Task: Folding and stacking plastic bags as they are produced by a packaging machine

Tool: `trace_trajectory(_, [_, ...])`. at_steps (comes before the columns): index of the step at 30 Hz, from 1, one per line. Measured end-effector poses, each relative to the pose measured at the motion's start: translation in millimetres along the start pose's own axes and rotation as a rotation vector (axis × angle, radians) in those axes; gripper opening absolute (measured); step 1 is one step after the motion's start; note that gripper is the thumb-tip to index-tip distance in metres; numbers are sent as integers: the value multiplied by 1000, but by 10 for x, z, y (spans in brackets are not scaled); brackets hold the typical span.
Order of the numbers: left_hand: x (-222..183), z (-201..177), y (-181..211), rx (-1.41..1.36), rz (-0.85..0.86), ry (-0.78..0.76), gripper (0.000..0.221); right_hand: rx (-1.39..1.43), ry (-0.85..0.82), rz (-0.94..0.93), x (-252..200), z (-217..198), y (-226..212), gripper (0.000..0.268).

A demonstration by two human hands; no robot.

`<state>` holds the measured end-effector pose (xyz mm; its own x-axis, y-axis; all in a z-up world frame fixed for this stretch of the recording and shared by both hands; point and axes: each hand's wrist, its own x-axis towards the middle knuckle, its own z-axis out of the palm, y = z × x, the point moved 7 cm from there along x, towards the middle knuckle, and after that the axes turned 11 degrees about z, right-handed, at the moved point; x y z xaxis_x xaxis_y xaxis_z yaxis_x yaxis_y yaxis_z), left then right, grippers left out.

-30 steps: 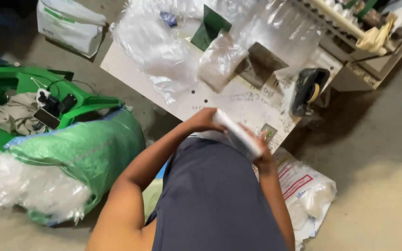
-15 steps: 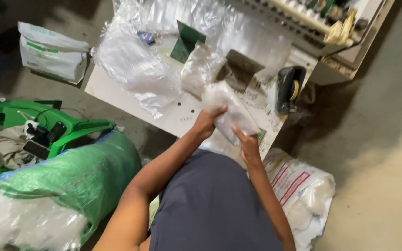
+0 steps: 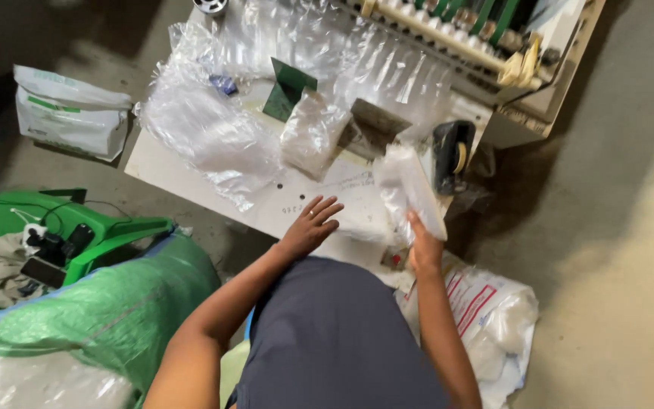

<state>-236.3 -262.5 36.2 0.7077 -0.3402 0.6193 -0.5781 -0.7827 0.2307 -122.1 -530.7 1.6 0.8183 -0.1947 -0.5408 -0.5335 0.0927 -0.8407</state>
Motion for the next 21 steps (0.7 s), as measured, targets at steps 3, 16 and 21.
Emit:
trace_trajectory(3, [-593,607,-269,52,130,-394,30,-9,-8,-13,276,88,205,65])
trace_trajectory(16, [-482,558,-211,23,-153,-436,85,-540,-528,307,-155,885,1172,57])
trace_trajectory(21, [-675,767,-265,83,-207,-793,88,-948,-264,-396,-925,1135,-62,44])
